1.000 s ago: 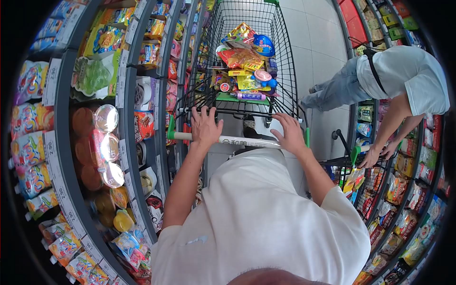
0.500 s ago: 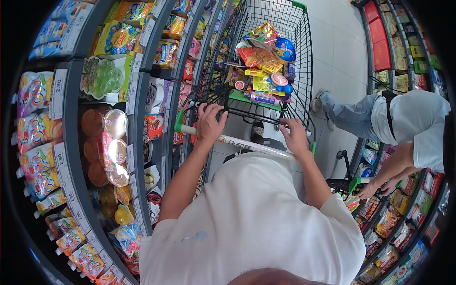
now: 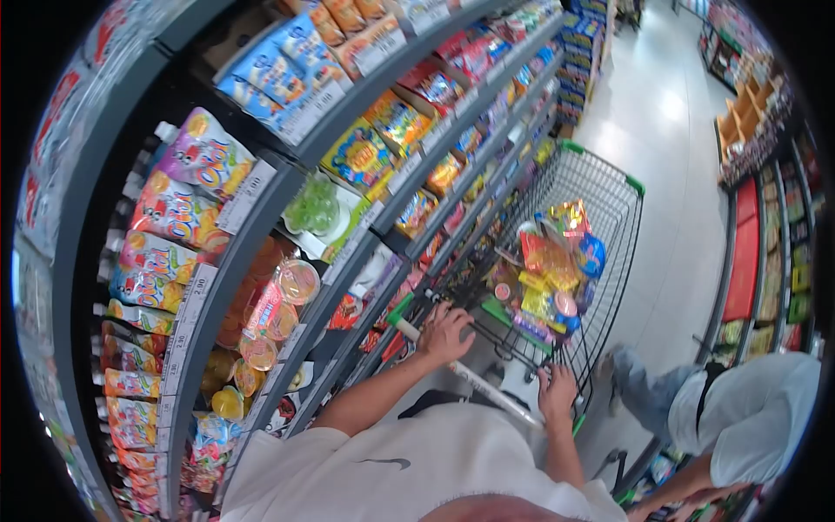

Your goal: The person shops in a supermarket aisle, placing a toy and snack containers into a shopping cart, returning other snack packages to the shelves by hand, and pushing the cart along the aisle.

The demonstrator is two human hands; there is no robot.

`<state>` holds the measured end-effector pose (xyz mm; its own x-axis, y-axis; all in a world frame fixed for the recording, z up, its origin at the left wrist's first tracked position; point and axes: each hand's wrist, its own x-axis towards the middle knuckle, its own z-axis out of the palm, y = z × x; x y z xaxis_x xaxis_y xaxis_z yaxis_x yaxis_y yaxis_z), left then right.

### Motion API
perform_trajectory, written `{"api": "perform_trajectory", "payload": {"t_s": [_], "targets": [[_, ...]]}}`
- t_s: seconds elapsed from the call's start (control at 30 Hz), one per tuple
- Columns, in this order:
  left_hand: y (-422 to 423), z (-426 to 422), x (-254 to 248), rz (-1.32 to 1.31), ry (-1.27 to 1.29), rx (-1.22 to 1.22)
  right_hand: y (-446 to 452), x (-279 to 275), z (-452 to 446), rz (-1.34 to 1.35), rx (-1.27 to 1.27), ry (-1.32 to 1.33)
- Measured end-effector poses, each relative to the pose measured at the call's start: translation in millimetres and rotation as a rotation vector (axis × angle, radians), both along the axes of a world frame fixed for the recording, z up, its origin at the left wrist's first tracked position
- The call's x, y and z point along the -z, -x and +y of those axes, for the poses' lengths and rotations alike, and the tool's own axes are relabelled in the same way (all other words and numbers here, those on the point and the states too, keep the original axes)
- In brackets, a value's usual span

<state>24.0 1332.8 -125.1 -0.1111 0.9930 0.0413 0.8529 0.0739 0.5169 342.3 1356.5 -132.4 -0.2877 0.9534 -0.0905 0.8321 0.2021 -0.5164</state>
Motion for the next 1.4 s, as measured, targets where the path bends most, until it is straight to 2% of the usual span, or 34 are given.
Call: {"api": "perform_trajectory", "payload": {"t_s": [0.13,0.23,0.37,0.4,0.47,0.57,0.63,0.8,0.93,0.97,1.0,1.23,1.4], "targets": [[-3,10,-2,-0.047,0.018,-0.035,7,-5,13,0.034,0.062,0.036],[-6,15,-8,0.019,0.055,-0.049,10,-13,25,0.010,0.094,0.131],[-7,20,-14,0.027,0.028,-0.053,9,4,38,-0.060,0.223,0.185],[-8,21,-16,0.049,0.027,-0.056,9,7,36,-0.050,0.218,0.087],[-8,18,-6,0.044,-0.019,-0.065,6,16,35,-0.079,0.255,0.096],[-9,14,3,0.011,-0.063,-0.052,2,30,33,-0.099,0.208,0.109],[-9,12,1,0.059,-0.031,-0.038,3,31,30,-0.116,0.200,0.084],[-9,4,-9,-0.039,0.093,-0.088,4,30,29,-0.131,0.145,0.092],[-6,-3,1,-0.012,-0.042,-0.038,4,30,18,-0.127,0.184,0.130],[-8,-5,-7,0.040,-0.071,-0.063,2,32,15,-0.035,0.173,0.090],[-6,-6,-1,-0.018,-0.061,-0.068,4,33,10,-0.071,0.212,0.079],[-4,-20,-9,-0.015,-0.011,-0.077,13,5,-5,-0.129,0.202,0.168],[-2,-37,-8,0.003,0.009,-0.054,12,0,-23,-0.078,0.212,0.115]]}}
